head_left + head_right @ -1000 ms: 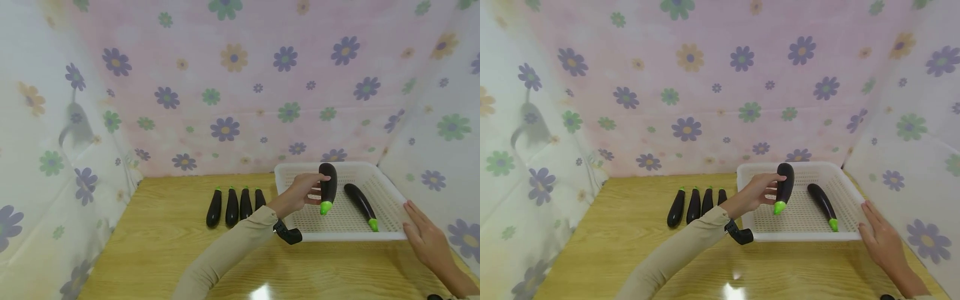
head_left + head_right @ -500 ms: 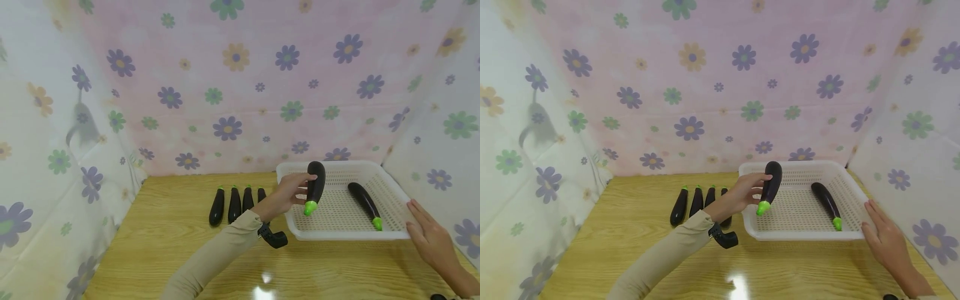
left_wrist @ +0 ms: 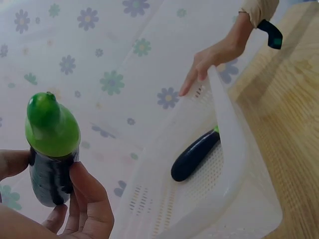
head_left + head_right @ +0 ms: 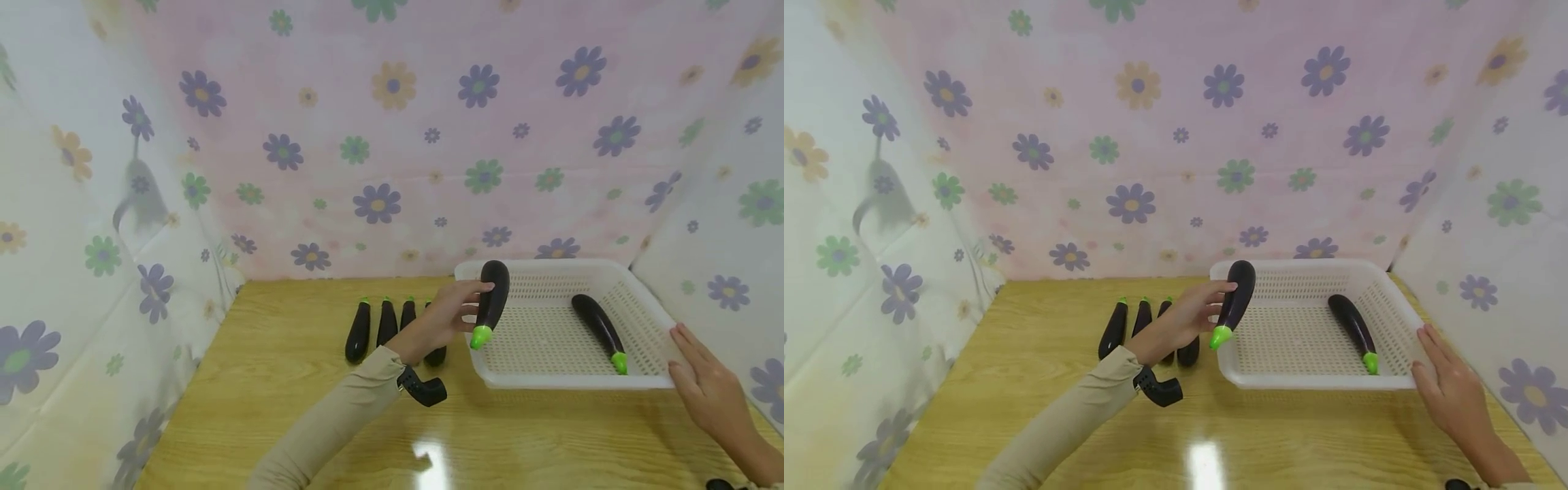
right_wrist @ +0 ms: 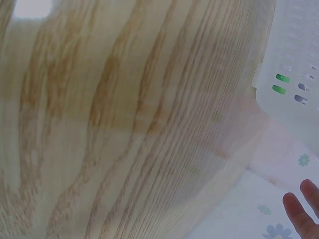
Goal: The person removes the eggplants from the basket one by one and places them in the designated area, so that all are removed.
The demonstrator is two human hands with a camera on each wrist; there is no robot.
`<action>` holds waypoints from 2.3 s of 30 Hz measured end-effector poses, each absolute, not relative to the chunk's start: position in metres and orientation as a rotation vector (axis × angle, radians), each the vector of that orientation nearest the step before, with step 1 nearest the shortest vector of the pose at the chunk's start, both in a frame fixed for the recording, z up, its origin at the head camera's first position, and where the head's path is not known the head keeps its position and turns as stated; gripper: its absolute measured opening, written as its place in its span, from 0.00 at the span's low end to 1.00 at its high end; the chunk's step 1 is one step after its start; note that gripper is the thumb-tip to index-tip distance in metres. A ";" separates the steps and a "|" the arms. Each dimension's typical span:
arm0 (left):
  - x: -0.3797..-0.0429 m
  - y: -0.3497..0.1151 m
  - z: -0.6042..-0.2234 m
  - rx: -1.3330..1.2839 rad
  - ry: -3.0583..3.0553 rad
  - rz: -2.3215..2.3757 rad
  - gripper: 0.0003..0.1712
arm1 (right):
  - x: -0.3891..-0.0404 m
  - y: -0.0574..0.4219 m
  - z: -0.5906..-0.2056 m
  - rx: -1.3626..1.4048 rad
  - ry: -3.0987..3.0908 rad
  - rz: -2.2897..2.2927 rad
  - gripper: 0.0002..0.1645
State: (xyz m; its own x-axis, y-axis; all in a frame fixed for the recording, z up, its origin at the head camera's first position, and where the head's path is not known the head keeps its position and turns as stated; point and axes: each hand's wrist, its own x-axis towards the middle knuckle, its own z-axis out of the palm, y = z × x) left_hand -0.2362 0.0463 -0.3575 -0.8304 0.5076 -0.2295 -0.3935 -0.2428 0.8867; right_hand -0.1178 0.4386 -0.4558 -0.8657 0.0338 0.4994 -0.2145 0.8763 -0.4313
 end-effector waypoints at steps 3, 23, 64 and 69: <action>-0.236 0.038 -0.357 0.128 1.473 2.102 0.21 | -0.118 0.439 -0.455 0.127 -2.545 0.656 0.34; -0.235 -0.006 -0.363 0.134 1.478 2.134 0.23 | -0.120 0.438 -0.456 0.122 -2.527 0.670 0.33; -0.234 -0.074 -0.387 -0.102 1.620 2.218 0.37 | -0.119 0.435 -0.457 0.104 -2.488 0.686 0.33; -0.235 -0.083 -0.389 -0.142 1.639 2.218 0.38 | -0.119 0.434 -0.456 0.097 -2.490 0.677 0.33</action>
State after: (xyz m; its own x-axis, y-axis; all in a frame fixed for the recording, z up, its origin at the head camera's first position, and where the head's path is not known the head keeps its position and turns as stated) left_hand -0.2354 -0.0827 -0.3887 -0.9235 0.2393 -0.3000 -0.3570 -0.2494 0.9002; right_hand -0.1191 0.4339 -0.4558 -0.8448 0.0722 0.5302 -0.2063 0.8703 -0.4472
